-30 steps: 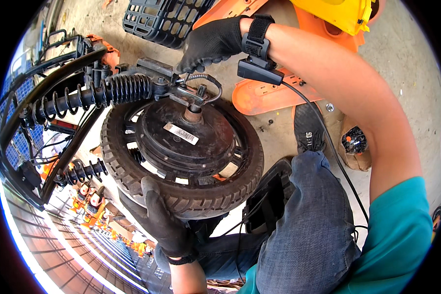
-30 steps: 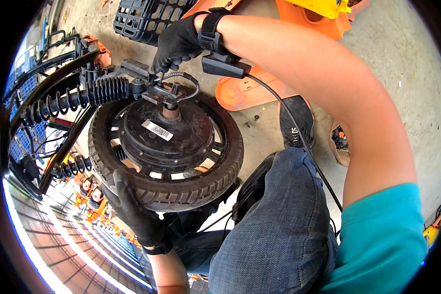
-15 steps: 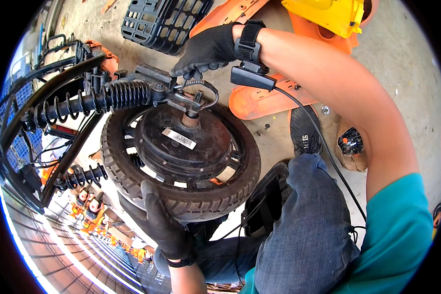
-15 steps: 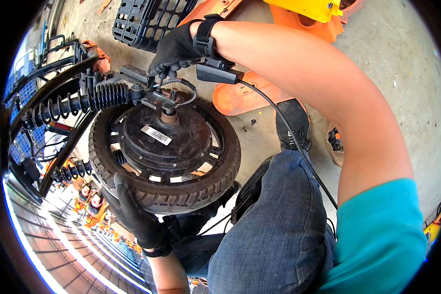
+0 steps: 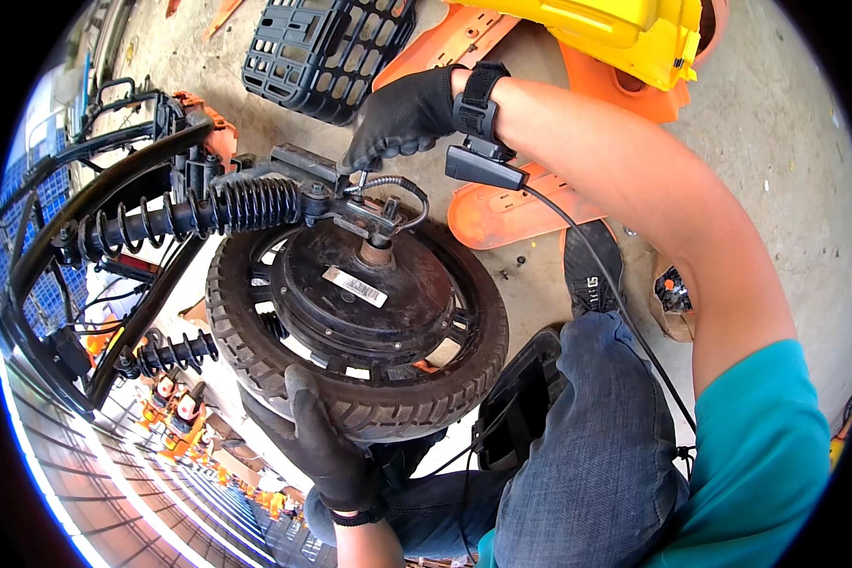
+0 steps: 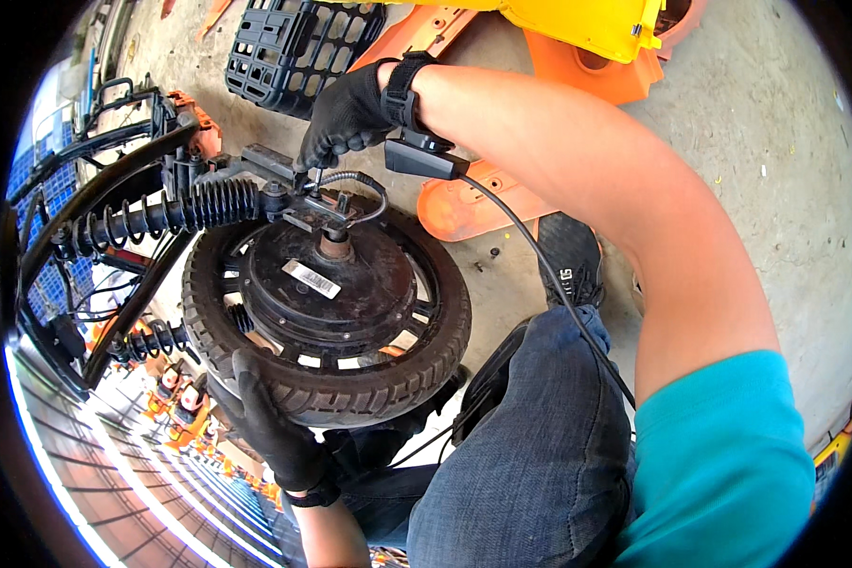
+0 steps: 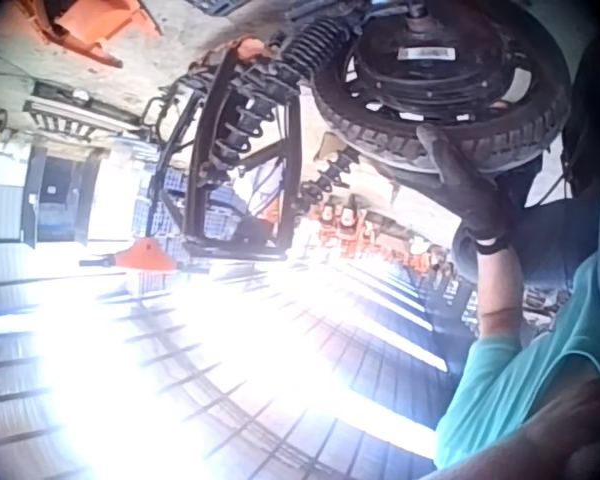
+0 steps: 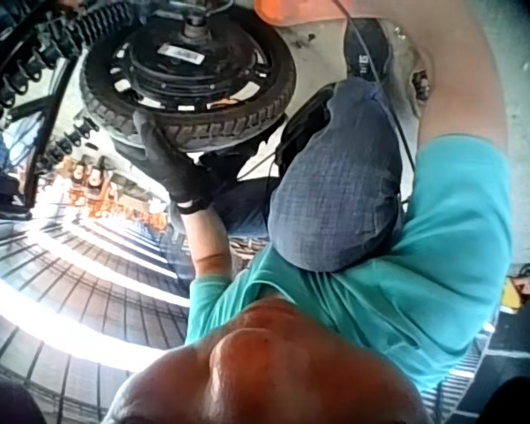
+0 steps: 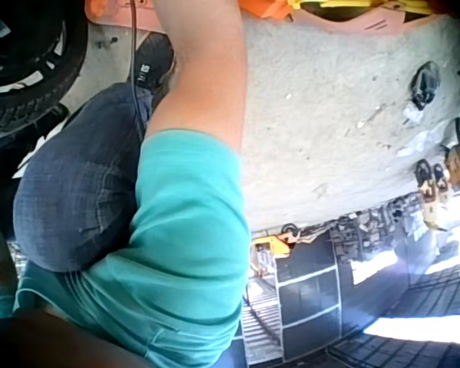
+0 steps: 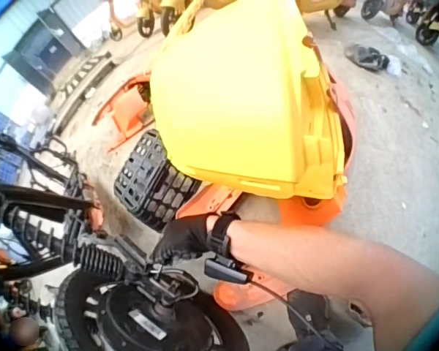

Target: The person installs a motor cable onto a scooter wheel, tightens a nut on the axle, and adjusts the wiring harness.

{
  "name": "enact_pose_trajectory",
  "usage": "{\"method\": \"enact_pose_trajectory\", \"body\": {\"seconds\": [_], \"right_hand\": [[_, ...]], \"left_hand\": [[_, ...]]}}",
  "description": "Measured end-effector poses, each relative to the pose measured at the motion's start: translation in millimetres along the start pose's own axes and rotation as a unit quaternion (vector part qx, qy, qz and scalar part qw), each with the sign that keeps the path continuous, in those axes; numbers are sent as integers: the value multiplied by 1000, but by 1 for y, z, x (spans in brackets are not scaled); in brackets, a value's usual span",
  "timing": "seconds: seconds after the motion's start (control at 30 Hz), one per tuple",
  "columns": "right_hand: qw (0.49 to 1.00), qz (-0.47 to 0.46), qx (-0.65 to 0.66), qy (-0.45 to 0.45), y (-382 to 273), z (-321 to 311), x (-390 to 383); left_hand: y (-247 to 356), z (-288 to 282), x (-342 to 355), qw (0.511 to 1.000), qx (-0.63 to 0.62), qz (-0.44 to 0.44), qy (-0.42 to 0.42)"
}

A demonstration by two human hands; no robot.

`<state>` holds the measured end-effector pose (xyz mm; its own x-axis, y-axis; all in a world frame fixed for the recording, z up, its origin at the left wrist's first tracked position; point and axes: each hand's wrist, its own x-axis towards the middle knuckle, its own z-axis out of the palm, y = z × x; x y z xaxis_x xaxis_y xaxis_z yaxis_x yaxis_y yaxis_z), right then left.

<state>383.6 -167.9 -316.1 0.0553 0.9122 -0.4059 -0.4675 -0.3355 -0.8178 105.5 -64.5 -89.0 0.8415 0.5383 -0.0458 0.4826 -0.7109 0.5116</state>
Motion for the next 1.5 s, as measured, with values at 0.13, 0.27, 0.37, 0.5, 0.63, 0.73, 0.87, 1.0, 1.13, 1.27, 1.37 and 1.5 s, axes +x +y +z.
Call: {"method": "enact_pose_trajectory", "body": {"seconds": [0.13,0.27,0.37,0.5,0.63,0.73,0.87,1.0,1.13,1.27,1.37,1.5], "right_hand": [[997,-49,37,39,2,5,0],[998,-35,6,57,-8,15,-15],[998,-57,-23,31,-6,11,-21],[992,-48,-103,48,-5,7,-17],[987,-62,-137,48,-4,5,-14],[981,-70,-175,50,-6,6,-9],[987,-37,-151,50,-12,9,-15],[988,-19,-144,49,-10,10,-15],[987,-9,-151,53,-13,12,-19],[984,16,-171,56,-21,14,-20],[985,30,-166,28,-25,11,-20],[990,14,-139,18,-26,11,-23]], "left_hand": [[3,3,0,999,-39,-27,8],[11,2,1,995,-72,-73,9],[11,2,1,992,-97,-84,8],[6,0,2,995,-81,-52,-8],[5,0,1,996,-70,-48,-4],[9,0,2,994,-85,-74,-1],[8,-1,2,996,-64,-64,-6],[9,1,3,994,-81,-71,3],[9,2,3,996,-70,-55,8],[11,3,3,995,-73,-68,6],[8,3,2,994,-81,-69,11],[5,0,1,995,-69,-67,14]]}}
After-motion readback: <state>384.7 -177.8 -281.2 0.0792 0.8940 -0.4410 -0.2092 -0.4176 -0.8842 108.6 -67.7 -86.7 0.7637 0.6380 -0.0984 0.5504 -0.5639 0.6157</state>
